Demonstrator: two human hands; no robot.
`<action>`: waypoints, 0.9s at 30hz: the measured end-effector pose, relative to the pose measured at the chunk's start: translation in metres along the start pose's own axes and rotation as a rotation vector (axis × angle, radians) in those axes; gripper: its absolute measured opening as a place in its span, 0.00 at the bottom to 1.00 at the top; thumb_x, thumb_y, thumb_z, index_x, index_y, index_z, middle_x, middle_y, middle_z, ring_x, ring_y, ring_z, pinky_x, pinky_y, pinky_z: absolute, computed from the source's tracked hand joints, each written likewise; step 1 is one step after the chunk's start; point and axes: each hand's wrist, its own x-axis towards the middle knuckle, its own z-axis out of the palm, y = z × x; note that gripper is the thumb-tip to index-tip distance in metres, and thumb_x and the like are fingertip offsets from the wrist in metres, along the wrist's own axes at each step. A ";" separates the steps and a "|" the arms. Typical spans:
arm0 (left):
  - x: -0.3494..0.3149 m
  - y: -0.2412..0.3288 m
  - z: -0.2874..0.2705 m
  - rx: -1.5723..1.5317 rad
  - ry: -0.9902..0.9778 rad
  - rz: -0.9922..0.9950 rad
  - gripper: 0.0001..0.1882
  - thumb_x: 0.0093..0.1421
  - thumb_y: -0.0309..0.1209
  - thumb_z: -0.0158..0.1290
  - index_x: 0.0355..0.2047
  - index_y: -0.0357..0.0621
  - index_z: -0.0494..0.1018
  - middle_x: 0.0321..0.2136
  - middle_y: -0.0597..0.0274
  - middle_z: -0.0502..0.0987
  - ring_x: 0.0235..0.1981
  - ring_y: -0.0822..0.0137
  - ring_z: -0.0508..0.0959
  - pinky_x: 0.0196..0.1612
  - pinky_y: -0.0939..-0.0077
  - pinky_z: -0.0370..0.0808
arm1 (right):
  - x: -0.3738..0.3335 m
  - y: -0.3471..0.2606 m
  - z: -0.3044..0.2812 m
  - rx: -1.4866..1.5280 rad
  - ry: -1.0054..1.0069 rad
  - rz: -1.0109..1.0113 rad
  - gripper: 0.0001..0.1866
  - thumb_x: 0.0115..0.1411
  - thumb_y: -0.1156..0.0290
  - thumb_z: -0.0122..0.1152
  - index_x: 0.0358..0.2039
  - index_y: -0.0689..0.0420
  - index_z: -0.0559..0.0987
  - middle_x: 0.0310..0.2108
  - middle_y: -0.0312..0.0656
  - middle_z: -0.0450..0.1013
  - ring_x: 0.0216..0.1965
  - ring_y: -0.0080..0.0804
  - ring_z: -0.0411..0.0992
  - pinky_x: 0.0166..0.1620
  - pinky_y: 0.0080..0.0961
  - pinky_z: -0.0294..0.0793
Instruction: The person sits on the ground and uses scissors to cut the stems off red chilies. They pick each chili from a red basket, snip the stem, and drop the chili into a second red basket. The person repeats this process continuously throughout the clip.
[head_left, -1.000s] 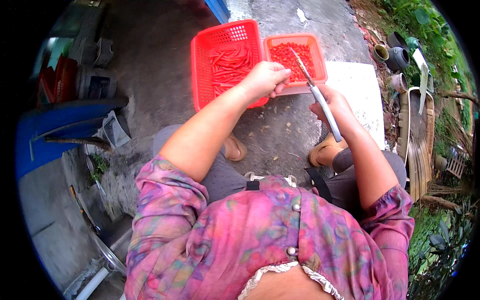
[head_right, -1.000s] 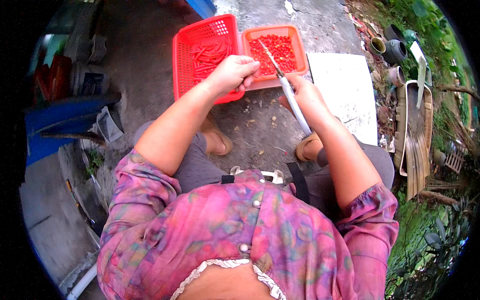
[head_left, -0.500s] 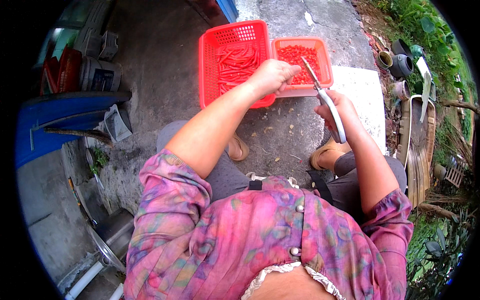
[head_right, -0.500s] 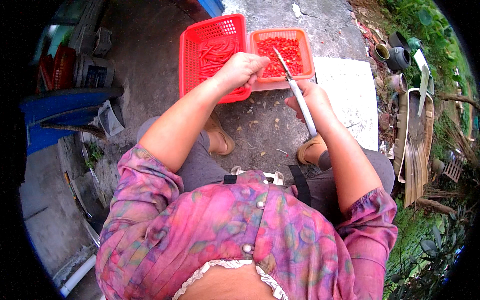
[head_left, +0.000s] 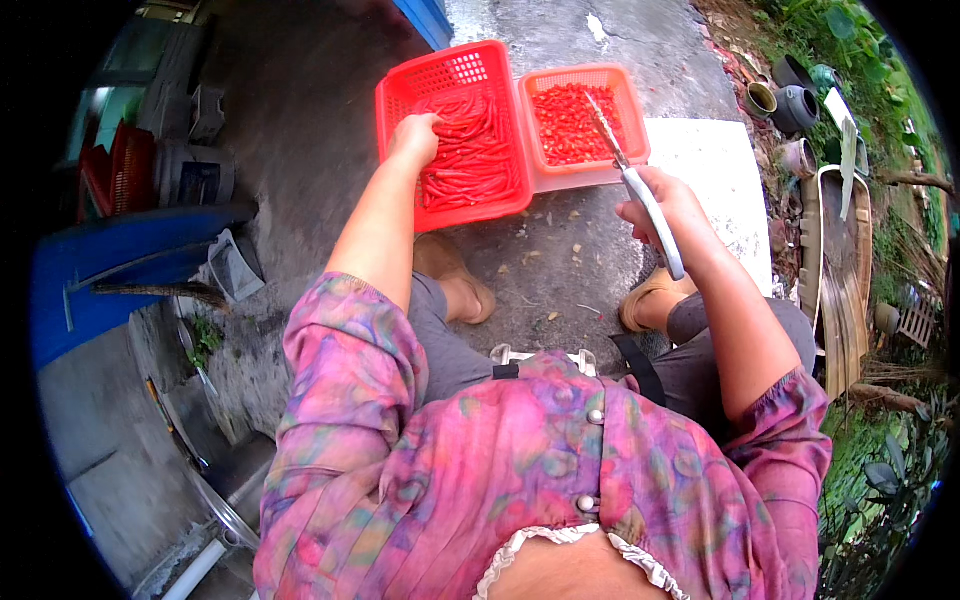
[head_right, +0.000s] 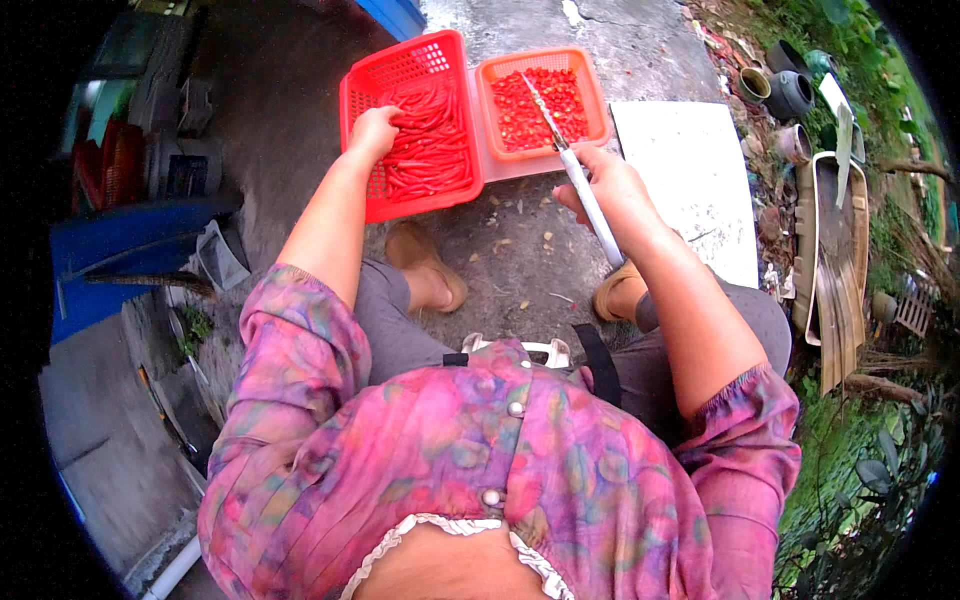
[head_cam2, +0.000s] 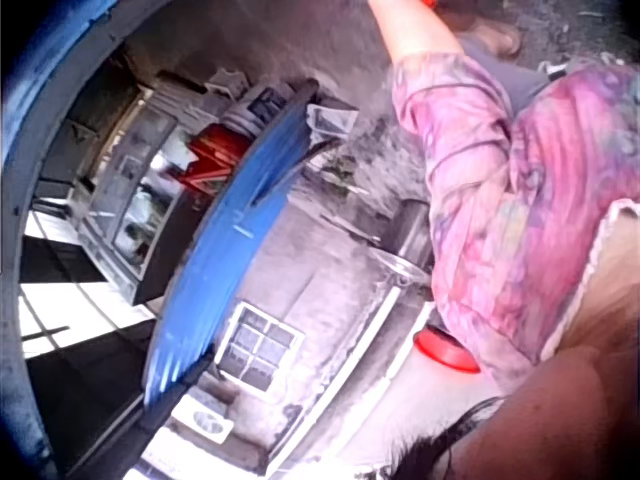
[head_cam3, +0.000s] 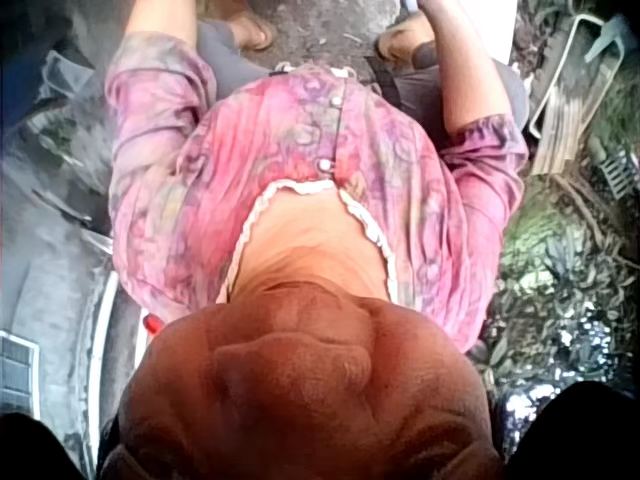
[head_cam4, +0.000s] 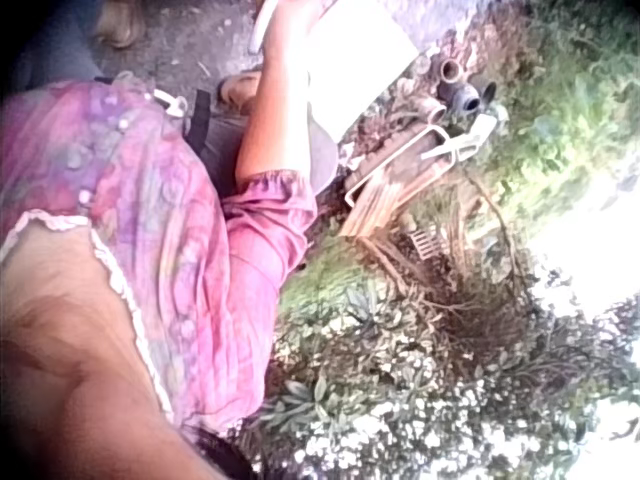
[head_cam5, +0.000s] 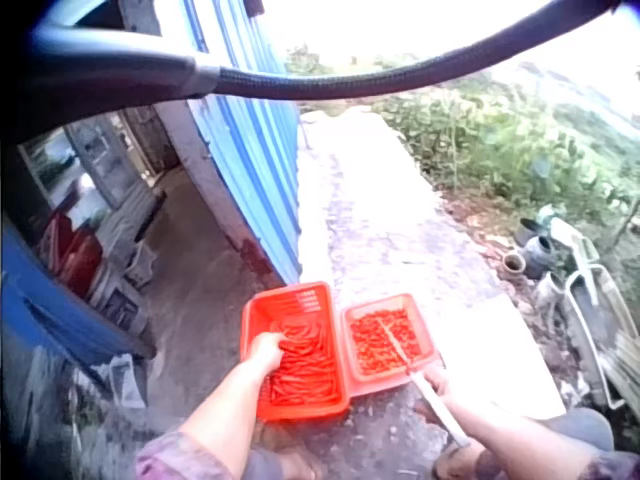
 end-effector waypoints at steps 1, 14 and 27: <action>0.000 0.002 0.002 0.007 -0.012 -0.039 0.13 0.57 0.31 0.47 0.41 0.48 0.75 0.43 0.51 0.75 0.45 0.54 0.75 0.47 0.61 0.71 | -0.001 0.000 -0.001 -0.011 -0.010 0.005 0.19 0.49 0.75 0.63 0.43 0.57 0.73 0.19 0.35 0.69 0.18 0.20 0.68 0.21 0.20 0.67; -0.013 0.028 -0.004 0.157 -0.077 -0.071 0.12 0.61 0.33 0.40 0.40 0.44 0.71 0.41 0.46 0.74 0.44 0.50 0.74 0.46 0.56 0.70 | 0.001 0.001 -0.005 -0.070 -0.032 -0.020 0.17 0.49 0.74 0.64 0.41 0.56 0.73 0.19 0.36 0.70 0.19 0.22 0.69 0.22 0.22 0.67; -0.050 0.095 -0.115 -1.181 -0.434 -0.007 0.04 0.62 0.29 0.45 0.32 0.44 0.69 0.22 0.67 0.75 0.16 0.82 0.64 0.19 0.88 0.61 | -0.001 -0.004 -0.004 -0.191 -0.067 -0.216 0.22 0.50 0.75 0.63 0.47 0.59 0.71 0.23 0.32 0.68 0.23 0.17 0.66 0.26 0.17 0.67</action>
